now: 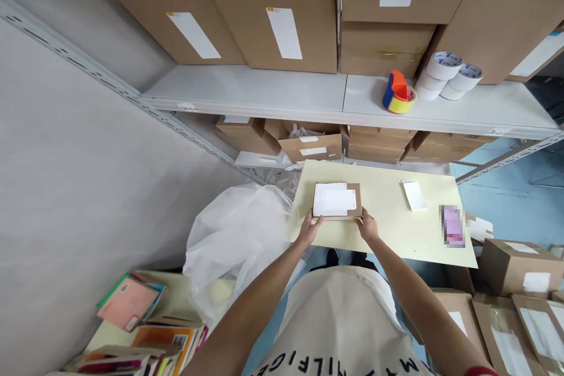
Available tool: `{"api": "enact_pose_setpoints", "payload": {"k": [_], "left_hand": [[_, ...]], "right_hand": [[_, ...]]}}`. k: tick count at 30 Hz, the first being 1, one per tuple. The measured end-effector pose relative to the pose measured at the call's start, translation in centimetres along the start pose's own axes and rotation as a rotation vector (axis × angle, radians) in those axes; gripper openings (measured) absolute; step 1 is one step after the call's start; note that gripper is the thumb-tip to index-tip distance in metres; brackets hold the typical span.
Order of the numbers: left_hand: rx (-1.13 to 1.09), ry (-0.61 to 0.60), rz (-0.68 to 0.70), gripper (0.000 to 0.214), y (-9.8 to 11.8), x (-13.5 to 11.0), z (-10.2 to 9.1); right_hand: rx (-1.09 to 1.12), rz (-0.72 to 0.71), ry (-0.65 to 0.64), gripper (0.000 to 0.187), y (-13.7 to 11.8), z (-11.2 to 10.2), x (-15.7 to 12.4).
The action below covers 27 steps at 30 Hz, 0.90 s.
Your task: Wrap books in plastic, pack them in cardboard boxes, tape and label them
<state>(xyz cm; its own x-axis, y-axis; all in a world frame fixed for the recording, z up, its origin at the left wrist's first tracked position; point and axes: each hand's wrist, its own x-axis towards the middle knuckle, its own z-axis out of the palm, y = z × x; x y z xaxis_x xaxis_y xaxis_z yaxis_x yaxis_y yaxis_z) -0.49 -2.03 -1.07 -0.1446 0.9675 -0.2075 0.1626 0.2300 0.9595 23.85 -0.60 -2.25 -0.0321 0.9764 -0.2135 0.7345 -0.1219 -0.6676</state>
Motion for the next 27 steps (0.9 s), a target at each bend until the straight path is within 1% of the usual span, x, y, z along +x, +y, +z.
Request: {"api": "enact_pose_setpoints", "payload": {"k": [3,6,8,10,13,15,17,19,21,23,25,27], "left_hand": [[0.018,-0.058,0.075,0.063,0.4,-1.2,-0.3],[0.118,-0.071,0.120,0.058,0.7,-2.1,-0.7],[0.207,-0.057,0.137,0.053,1.1,-2.0,-0.5],[0.296,-0.051,0.140,0.046,1.4,-1.5,-0.1],[0.363,-0.082,0.137,0.031,1.6,-0.2,0.6],[0.364,-0.098,0.137,0.027,1.4,0.5,0.9],[0.362,-0.101,0.130,0.027,1.1,0.9,1.1],[0.357,-0.100,0.121,0.033,0.6,0.7,1.2],[0.342,-0.094,0.120,0.043,0.0,0.1,1.2],[0.310,-0.088,0.150,0.057,-0.6,-0.8,1.2],[0.269,-0.095,0.199,0.067,-1.2,-1.6,1.2],[0.231,-0.115,0.225,0.069,-1.6,-2.1,1.4]], "right_hand": [[-0.029,0.016,0.114,0.041,-0.4,-1.4,-1.9],[-0.074,0.036,0.284,0.043,-1.0,-3.1,-4.0],[-0.115,0.084,0.335,0.045,-1.7,-3.9,-4.9],[-0.154,0.155,0.290,0.046,-2.4,-4.4,-5.2],[-0.182,0.237,0.197,0.044,-3.2,-4.5,-4.9],[-0.185,0.253,0.182,0.043,-3.2,-4.2,-4.7],[-0.185,0.251,0.180,0.046,-2.7,-3.8,-5.0],[-0.174,0.192,0.199,0.055,-1.8,-3.3,-5.7],[-0.169,0.063,0.259,0.066,-0.7,-2.8,-6.8],[-0.194,-0.082,0.319,0.074,0.3,-2.5,-7.8],[-0.247,-0.177,0.320,0.077,0.8,-2.3,-8.5],[-0.295,-0.234,0.271,0.080,0.9,-2.4,-8.6]]}}
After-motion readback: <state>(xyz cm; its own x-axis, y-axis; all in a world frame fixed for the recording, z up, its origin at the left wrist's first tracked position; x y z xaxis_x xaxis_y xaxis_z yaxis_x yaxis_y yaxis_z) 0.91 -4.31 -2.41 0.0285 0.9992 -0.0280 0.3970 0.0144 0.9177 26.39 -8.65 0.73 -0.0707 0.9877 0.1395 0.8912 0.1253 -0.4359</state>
